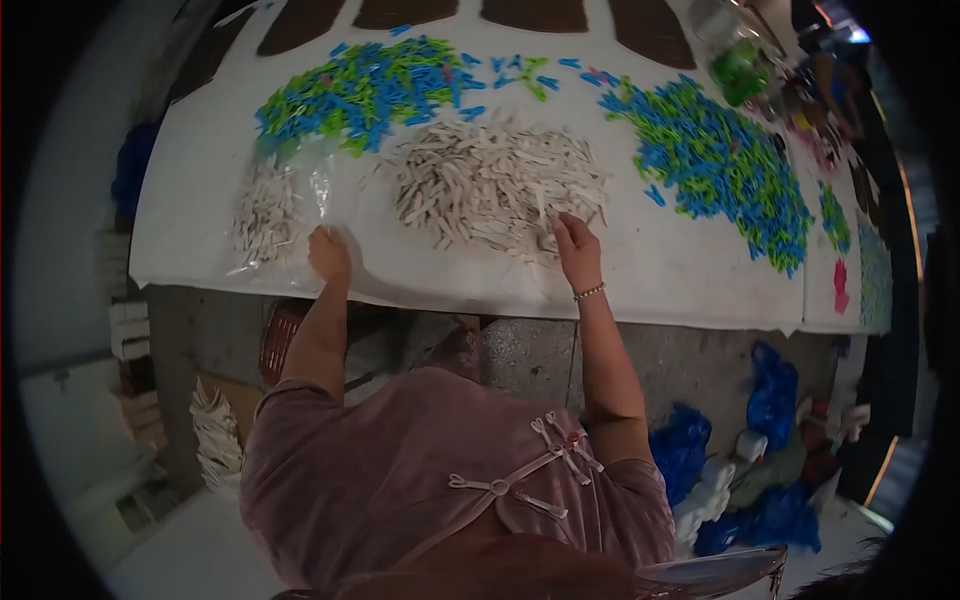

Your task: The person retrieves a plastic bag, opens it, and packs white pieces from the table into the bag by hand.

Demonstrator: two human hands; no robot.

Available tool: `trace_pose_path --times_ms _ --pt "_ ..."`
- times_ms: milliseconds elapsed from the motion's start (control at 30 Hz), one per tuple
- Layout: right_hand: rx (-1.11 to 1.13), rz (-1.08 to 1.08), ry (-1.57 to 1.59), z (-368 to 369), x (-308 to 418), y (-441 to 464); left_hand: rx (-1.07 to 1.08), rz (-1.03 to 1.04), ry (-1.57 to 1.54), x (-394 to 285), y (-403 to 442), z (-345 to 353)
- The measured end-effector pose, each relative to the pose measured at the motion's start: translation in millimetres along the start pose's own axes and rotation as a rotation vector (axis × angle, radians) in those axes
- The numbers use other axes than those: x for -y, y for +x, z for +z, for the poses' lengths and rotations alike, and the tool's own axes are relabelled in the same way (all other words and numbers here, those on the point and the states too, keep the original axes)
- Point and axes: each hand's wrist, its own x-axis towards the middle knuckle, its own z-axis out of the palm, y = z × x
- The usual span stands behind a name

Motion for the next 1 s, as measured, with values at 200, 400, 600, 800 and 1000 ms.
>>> trace_pose_path --times_ms 200,400,600,800,1000 --pt "0.206 -0.262 -0.341 46.1 24.4 -12.0 0.036 0.051 -0.284 7.4 46.6 -17.7" --pt "0.550 -0.518 -0.420 94.0 49.8 -15.7 0.025 0.203 -0.303 -45.9 106.2 -123.1" --pt "0.583 -0.696 -0.397 107.1 64.2 29.5 0.191 0.087 -0.726 -62.0 90.2 -173.2" --pt "0.835 -0.864 -0.393 143.2 94.9 58.6 0.368 -0.017 -0.901 -79.1 69.6 -186.7" --pt "1.233 -0.821 -0.538 231.8 160.8 104.7 -0.272 0.267 -0.066 -129.3 23.4 -190.9"
